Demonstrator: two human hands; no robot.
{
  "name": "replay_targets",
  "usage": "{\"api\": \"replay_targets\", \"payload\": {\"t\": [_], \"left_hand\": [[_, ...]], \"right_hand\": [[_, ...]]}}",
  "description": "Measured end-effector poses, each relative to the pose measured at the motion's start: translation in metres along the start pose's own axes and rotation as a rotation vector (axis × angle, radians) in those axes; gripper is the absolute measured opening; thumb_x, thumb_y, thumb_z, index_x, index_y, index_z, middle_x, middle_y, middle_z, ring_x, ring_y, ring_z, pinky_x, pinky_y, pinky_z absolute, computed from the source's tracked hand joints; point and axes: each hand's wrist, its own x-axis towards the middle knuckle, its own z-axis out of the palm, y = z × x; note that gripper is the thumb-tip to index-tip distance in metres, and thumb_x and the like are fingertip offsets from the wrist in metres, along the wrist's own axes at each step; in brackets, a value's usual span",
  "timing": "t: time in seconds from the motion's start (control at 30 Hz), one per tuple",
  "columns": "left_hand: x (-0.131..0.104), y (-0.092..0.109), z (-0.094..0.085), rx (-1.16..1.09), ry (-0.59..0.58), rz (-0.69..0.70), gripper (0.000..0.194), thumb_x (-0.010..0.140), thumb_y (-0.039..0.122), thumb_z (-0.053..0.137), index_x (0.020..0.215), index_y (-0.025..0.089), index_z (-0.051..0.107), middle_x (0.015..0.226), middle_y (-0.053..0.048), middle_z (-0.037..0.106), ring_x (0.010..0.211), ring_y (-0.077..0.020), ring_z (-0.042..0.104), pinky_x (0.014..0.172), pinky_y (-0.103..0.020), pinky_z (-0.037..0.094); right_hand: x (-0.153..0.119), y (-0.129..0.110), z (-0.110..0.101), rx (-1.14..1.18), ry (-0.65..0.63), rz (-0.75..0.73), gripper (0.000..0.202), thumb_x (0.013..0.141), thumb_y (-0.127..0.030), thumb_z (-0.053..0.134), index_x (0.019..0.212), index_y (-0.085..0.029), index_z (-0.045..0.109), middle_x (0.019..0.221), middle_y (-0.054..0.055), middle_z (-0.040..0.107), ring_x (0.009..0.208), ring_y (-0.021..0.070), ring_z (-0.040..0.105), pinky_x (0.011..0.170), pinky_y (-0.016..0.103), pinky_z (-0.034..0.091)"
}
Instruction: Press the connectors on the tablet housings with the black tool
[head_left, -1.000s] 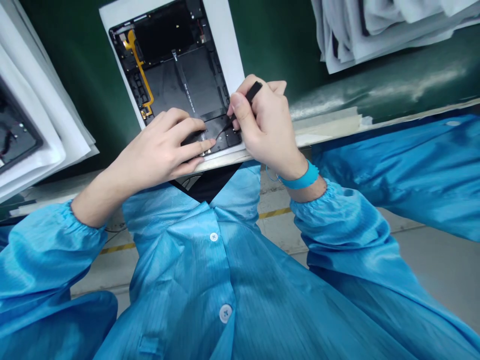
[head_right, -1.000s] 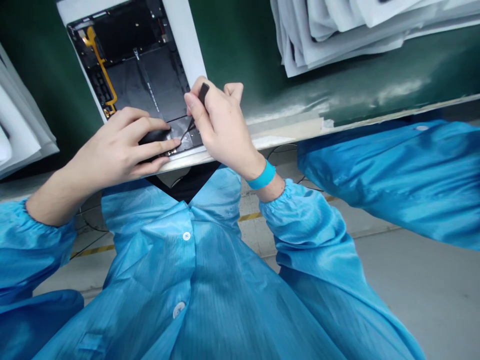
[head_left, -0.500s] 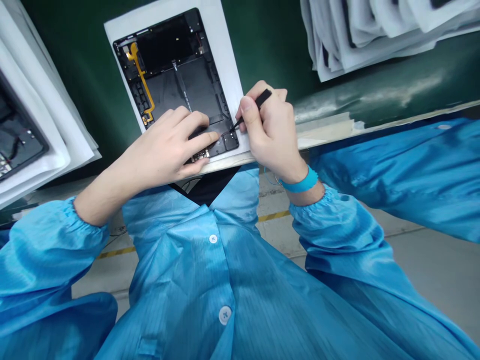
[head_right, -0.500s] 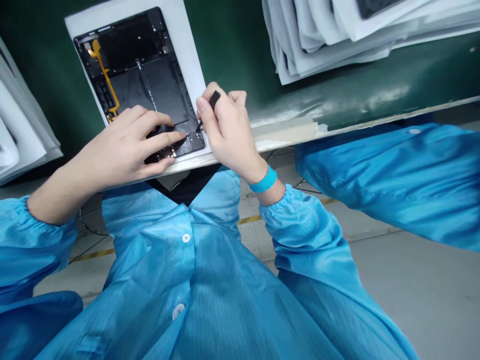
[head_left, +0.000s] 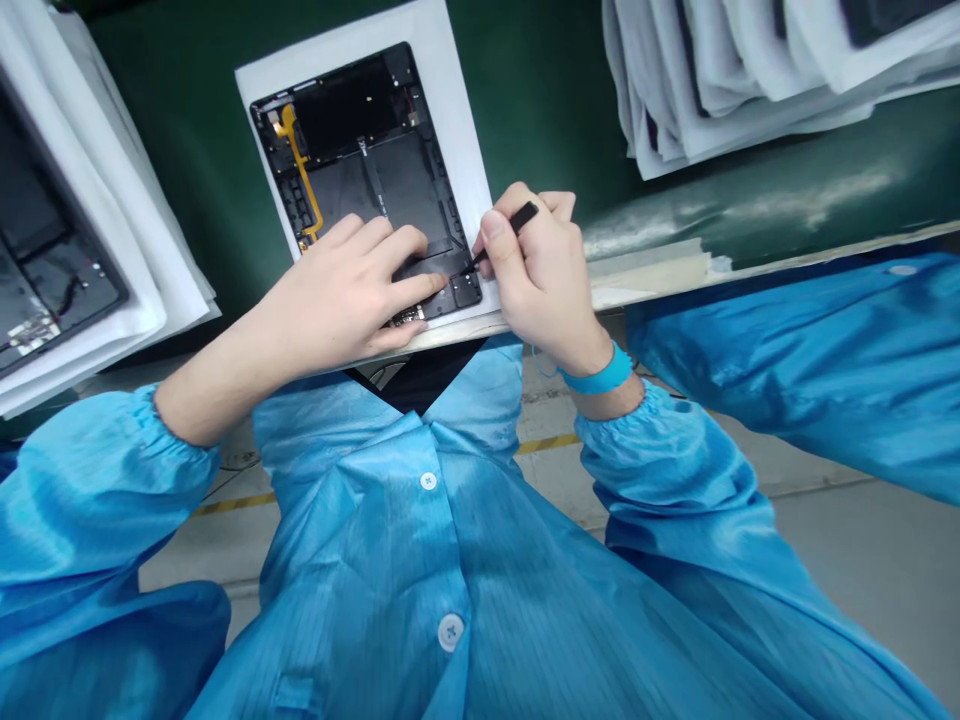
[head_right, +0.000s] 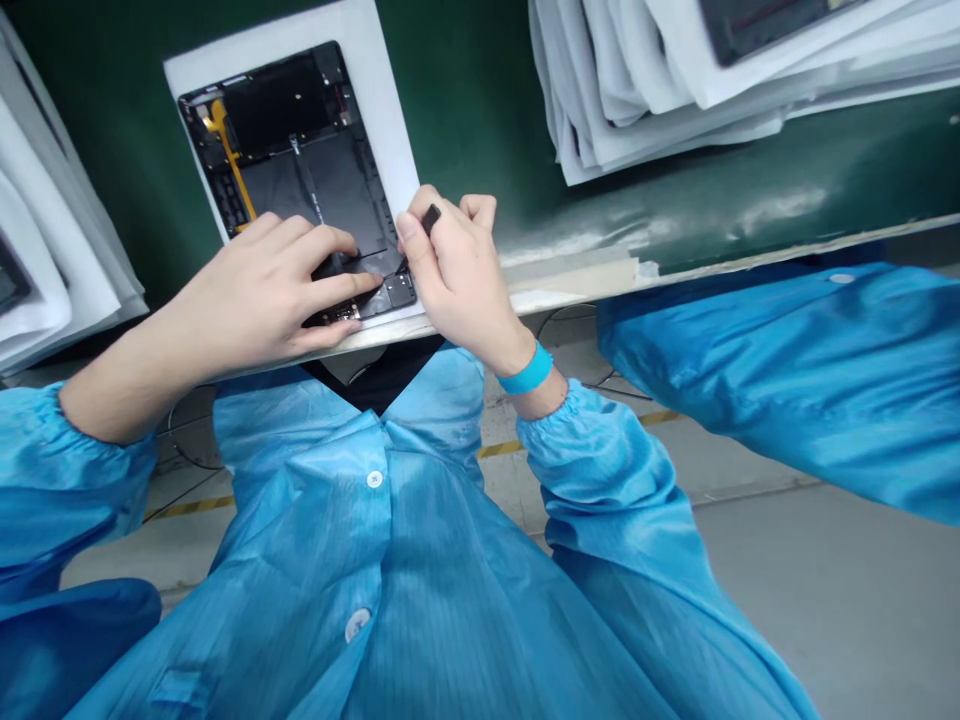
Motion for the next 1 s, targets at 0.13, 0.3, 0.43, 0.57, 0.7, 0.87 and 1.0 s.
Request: {"api": "replay_targets", "payload": {"t": [0.13, 0.3, 0.43, 0.57, 0.7, 0.87, 1.0], "left_hand": [[0.003, 0.008, -0.011, 0.058, -0.08, -0.009, 0.041, 0.113, 0.035, 0.061, 0.148, 0.021, 0.078, 0.143, -0.019, 0.071, 0.134, -0.0424, 0.07, 0.112, -0.06, 0.057], [0.035, -0.009, -0.053, 0.143, -0.209, -0.033, 0.038, 0.11, 0.041, 0.072, 0.147, 0.034, 0.082, 0.146, -0.01, 0.073, 0.146, -0.0426, 0.066, 0.125, -0.062, 0.052], [0.07, -0.069, -0.097, 0.199, -0.283, -0.37, 0.063, 0.112, 0.034, 0.076, 0.171, 0.02, 0.062, 0.17, -0.019, 0.057, 0.162, -0.0539, 0.051, 0.134, -0.075, 0.039], [0.077, -0.13, -0.111, 0.155, -0.303, -0.627, 0.063, 0.115, 0.031, 0.072, 0.17, 0.005, 0.058, 0.167, -0.025, 0.061, 0.156, -0.0483, 0.058, 0.133, -0.066, 0.043], [0.072, -0.152, -0.102, 0.034, -0.321, -0.722, 0.051, 0.104, 0.032, 0.08, 0.151, 0.013, 0.076, 0.127, -0.008, 0.082, 0.13, -0.0301, 0.075, 0.122, -0.04, 0.054], [0.059, -0.142, -0.094, -0.113, -0.347, -0.782, 0.016, 0.096, 0.032, 0.078, 0.095, 0.017, 0.085, 0.093, -0.007, 0.079, 0.11, -0.0346, 0.078, 0.105, -0.041, 0.057], [0.032, -0.111, -0.122, -0.433, -0.26, -0.689, 0.017, 0.099, 0.029, 0.074, 0.1, 0.016, 0.085, 0.094, -0.001, 0.079, 0.11, -0.0262, 0.076, 0.103, -0.033, 0.054]], "right_hand": [[0.001, 0.003, 0.0, 0.03, 0.008, 0.009, 0.048, 0.121, -0.062, 0.044, 0.095, -0.028, 0.067, 0.084, 0.001, 0.066, 0.104, 0.0258, 0.069, 0.125, 0.058, 0.046], [-0.006, -0.005, 0.002, 0.173, 0.185, -0.005, 0.048, 0.118, -0.065, 0.052, 0.089, -0.029, 0.067, 0.082, 0.0, 0.063, 0.09, 0.0216, 0.064, 0.101, 0.044, 0.054], [-0.034, -0.031, 0.008, 0.564, 0.355, 0.072, 0.052, 0.113, -0.07, 0.058, 0.083, -0.028, 0.06, 0.075, -0.002, 0.057, 0.065, 0.0166, 0.055, 0.063, 0.034, 0.044], [-0.077, -0.059, 0.026, 0.949, 0.142, 0.298, 0.059, 0.111, -0.07, 0.062, 0.071, -0.027, 0.061, 0.062, -0.002, 0.049, 0.064, 0.0184, 0.05, 0.067, 0.036, 0.044], [-0.101, -0.07, 0.053, 1.031, -0.101, 0.57, 0.061, 0.104, -0.081, 0.067, 0.079, -0.026, 0.076, 0.09, 0.006, 0.075, 0.093, 0.0235, 0.069, 0.092, 0.041, 0.056], [-0.097, -0.072, 0.066, 1.169, -0.144, 0.691, 0.051, 0.1, -0.08, 0.074, 0.11, -0.031, 0.088, 0.127, 0.005, 0.086, 0.128, 0.0251, 0.076, 0.122, 0.044, 0.057], [-0.103, -0.073, 0.056, 1.124, -0.043, 0.731, 0.045, 0.097, -0.077, 0.08, 0.112, -0.036, 0.089, 0.112, 0.001, 0.087, 0.113, 0.0227, 0.08, 0.114, 0.041, 0.062]]}}
